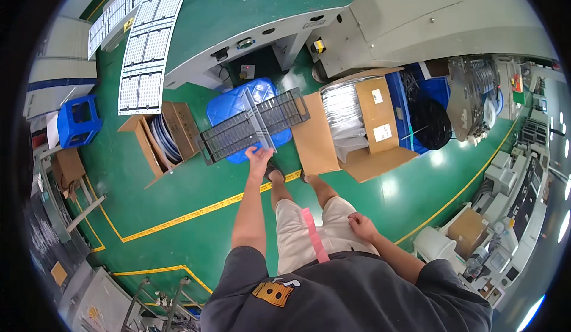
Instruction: Operating surface-mount technology machinery and handling PCB components in a manufacturing environment.
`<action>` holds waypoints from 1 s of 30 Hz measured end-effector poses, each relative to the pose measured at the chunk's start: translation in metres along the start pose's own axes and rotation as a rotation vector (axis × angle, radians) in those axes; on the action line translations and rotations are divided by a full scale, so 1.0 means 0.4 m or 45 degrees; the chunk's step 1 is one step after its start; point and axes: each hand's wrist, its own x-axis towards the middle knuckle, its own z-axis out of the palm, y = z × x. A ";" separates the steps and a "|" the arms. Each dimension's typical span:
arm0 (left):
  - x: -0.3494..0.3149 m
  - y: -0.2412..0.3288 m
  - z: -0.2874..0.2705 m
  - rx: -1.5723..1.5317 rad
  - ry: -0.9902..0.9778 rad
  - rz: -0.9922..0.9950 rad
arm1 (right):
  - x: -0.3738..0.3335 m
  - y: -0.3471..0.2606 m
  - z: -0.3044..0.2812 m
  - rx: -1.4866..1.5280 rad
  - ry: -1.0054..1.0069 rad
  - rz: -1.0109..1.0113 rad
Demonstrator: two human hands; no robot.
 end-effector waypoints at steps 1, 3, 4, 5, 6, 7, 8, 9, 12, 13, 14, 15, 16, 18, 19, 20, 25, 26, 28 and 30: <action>-0.019 0.018 0.003 -0.088 0.010 -0.011 | 0.005 0.007 -0.014 -0.001 0.007 -0.016; -0.083 0.048 -0.004 -0.152 0.035 0.042 | 0.007 0.005 -0.036 -0.032 0.007 -0.031; -0.129 0.060 -0.012 -0.216 0.058 0.076 | 0.007 0.002 -0.046 -0.048 0.005 -0.040; -0.189 0.069 -0.033 -0.105 0.080 0.182 | 0.011 -0.014 -0.053 -0.050 -0.008 -0.075; -0.252 0.078 -0.053 0.009 0.106 0.291 | 0.017 -0.034 -0.057 -0.085 -0.015 -0.102; -0.326 0.111 -0.028 0.174 0.116 0.351 | 0.019 -0.030 -0.069 -0.110 0.001 -0.098; -0.400 0.150 -0.008 0.340 0.131 0.410 | 0.022 -0.028 -0.079 -0.135 0.013 -0.095; -0.458 0.209 0.022 0.349 0.112 0.429 | 0.023 -0.020 -0.087 -0.116 0.030 -0.106; -0.607 0.414 0.098 0.603 0.203 0.666 | 0.064 -0.014 -0.101 -0.232 0.108 -0.292; -0.629 0.492 0.131 0.785 0.329 0.772 | 0.069 -0.016 -0.106 -0.222 0.108 -0.310; -0.650 0.572 0.158 0.971 0.470 0.877 | 0.073 -0.033 -0.108 -0.199 0.109 -0.357; -0.659 0.648 0.186 0.981 0.484 0.891 | 0.077 -0.049 -0.112 -0.179 0.113 -0.397; -0.651 0.725 0.220 1.082 0.605 0.852 | 0.084 -0.061 -0.118 -0.157 0.121 -0.436; -0.598 0.833 0.269 1.177 0.762 0.905 | 0.102 -0.066 -0.130 -0.151 0.116 -0.452; -0.567 0.878 0.287 1.175 0.799 1.002 | 0.111 -0.064 -0.138 -0.152 0.108 -0.455; -0.535 0.916 0.300 1.176 0.811 1.011 | 0.119 -0.064 -0.145 -0.156 0.097 -0.462; -0.374 1.011 0.358 1.455 0.940 1.064 | 0.141 -0.038 -0.188 -0.187 0.097 -0.418; -0.354 1.018 0.361 1.495 0.967 1.039 | 0.142 -0.036 -0.196 -0.188 0.098 -0.392; -0.322 1.020 0.356 1.500 1.012 1.055 | 0.135 -0.035 -0.208 -0.187 0.099 -0.329; -0.307 1.021 0.361 1.513 1.097 1.066 | 0.124 -0.033 -0.219 -0.179 0.096 -0.305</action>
